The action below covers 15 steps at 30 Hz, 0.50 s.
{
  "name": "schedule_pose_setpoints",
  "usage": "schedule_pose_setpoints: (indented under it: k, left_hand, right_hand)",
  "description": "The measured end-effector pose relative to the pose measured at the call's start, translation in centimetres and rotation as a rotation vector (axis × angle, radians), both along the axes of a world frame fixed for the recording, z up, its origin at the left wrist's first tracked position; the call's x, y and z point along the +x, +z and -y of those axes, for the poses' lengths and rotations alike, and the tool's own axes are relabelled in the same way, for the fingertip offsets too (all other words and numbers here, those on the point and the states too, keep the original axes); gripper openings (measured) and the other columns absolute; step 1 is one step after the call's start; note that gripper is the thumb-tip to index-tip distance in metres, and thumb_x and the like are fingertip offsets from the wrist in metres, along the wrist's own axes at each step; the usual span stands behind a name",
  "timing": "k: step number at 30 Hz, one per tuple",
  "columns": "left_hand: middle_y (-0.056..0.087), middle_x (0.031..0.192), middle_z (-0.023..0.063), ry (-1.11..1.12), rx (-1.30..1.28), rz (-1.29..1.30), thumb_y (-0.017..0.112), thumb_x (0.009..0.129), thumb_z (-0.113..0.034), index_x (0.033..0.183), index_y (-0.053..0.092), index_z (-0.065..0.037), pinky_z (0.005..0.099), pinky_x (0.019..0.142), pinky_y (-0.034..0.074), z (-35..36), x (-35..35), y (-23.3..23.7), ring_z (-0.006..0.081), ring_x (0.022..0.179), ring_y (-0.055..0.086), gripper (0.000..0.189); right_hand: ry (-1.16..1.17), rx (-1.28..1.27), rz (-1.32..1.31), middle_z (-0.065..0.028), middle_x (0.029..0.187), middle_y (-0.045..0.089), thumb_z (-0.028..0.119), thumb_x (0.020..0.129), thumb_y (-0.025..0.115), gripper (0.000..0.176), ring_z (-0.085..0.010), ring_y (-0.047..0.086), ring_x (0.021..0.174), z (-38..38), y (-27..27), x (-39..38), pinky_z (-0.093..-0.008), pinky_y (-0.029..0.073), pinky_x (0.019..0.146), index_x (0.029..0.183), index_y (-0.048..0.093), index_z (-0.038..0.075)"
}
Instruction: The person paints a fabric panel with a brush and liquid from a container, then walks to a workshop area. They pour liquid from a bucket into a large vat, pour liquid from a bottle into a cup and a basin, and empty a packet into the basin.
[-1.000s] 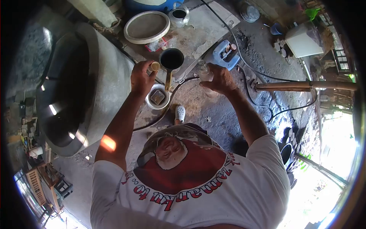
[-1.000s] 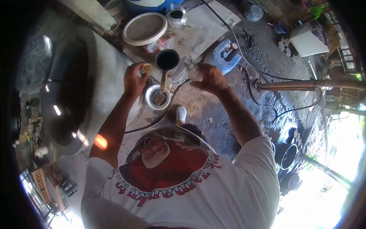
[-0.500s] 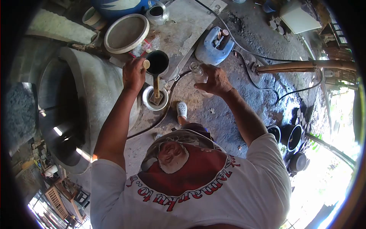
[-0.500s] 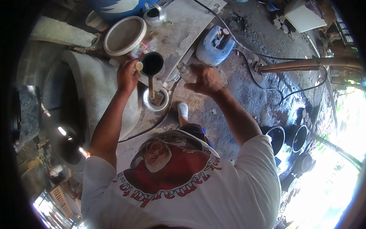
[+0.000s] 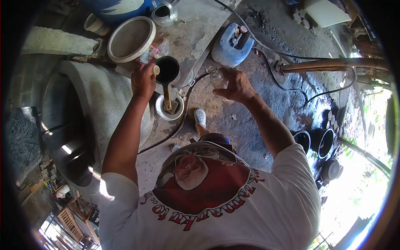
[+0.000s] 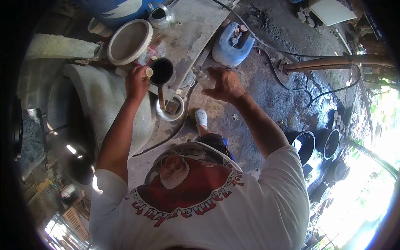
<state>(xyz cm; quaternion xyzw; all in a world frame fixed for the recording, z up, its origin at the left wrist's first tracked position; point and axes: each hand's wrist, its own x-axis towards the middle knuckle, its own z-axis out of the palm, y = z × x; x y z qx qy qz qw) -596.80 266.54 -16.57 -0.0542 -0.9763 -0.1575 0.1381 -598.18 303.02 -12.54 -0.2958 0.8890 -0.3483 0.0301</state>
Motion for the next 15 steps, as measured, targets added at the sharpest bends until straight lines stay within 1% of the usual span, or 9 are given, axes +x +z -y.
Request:
schedule_pose_setpoints:
  k: [2, 4, 15]
  left_hand:
    - [0.068, 0.106, 0.0104, 0.000, -0.001, 0.001, 0.079, 0.071, -0.001, 0.110, 0.067, -0.011, 0.0456, 0.085, 0.051, 0.0, -0.2, -0.1, 0.0346, 0.100, 0.064, 0.042]
    - [0.067, 0.106, 0.0064, 0.009, -0.031, 0.064, 0.077, 0.075, -0.006, 0.109, 0.064, -0.014, 0.0470, 0.089, 0.048, 0.0, -0.5, -0.1, 0.0297, 0.106, 0.062, 0.037]
    - [0.065, 0.104, 0.0056, 0.003, -0.054, 0.074, 0.076, 0.076, -0.007, 0.106, 0.064, -0.015, 0.0476, 0.089, 0.048, 0.1, -1.2, -0.6, 0.0298, 0.107, 0.061, 0.034]
  right_hand:
    - [0.000, -0.009, -0.004, -0.0184, 0.087, 0.065, 0.031, 0.062, 0.084, 0.050, -0.0408, 0.064, 0.085, -0.2, 0.0, -0.2, -0.0484, 0.051, 0.074, 0.099, 0.061, 0.005]
    - [-0.002, -0.019, -0.008, -0.0185, 0.087, 0.065, 0.031, 0.062, 0.084, 0.050, -0.0410, 0.064, 0.084, -0.3, 0.2, -0.3, -0.0485, 0.051, 0.074, 0.099, 0.061, 0.005]
    - [-0.014, -0.021, -0.008, -0.0184, 0.087, 0.065, 0.031, 0.063, 0.083, 0.049, -0.0409, 0.065, 0.085, -0.7, 0.1, -0.7, -0.0482, 0.051, 0.074, 0.099, 0.061, 0.006]
